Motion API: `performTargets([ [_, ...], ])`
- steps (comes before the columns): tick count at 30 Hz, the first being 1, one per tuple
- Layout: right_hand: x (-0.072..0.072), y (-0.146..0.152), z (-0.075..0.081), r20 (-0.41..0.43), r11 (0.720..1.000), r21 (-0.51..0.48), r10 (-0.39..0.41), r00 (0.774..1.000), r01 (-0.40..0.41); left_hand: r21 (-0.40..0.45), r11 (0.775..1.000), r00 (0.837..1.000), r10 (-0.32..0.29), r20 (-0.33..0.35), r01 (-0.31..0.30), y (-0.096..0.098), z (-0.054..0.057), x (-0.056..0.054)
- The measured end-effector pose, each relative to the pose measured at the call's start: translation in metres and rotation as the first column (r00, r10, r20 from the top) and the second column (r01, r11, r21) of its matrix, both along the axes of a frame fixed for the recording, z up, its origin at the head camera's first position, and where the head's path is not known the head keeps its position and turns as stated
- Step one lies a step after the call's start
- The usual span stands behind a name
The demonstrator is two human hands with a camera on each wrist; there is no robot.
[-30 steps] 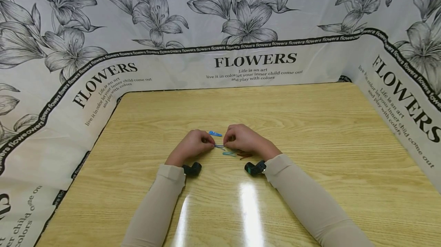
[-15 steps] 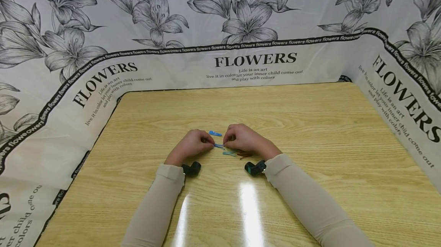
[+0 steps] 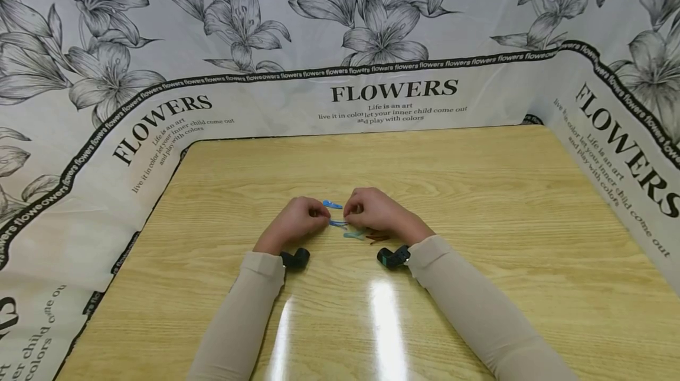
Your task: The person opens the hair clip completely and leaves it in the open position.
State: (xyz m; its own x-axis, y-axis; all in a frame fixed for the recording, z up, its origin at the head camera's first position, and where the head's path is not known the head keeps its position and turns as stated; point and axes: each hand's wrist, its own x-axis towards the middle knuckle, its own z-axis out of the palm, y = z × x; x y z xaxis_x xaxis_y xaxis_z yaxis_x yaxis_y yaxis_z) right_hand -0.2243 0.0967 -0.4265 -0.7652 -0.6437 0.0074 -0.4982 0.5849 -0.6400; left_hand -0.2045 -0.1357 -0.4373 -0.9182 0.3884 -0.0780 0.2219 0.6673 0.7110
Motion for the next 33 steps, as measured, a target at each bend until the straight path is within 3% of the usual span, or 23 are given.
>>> performTargets([
  [8,-0.003,-0.001,0.004,-0.076,1.000,0.019,-0.015,0.997,0.017,-0.041,0.999,0.999,0.007,-0.034,-0.009,0.003,0.003,-0.005],
  [23,-0.004,-0.009,0.010,-0.071,0.991,0.073,-0.110,0.991,0.115,-0.053,0.996,0.995,0.064,-0.077,-0.068,0.003,0.007,-0.013],
  [33,-0.007,-0.017,0.013,-0.091,0.979,0.144,-0.129,0.987,0.141,-0.082,0.988,0.989,0.123,-0.078,-0.129,0.004,0.007,-0.018],
])
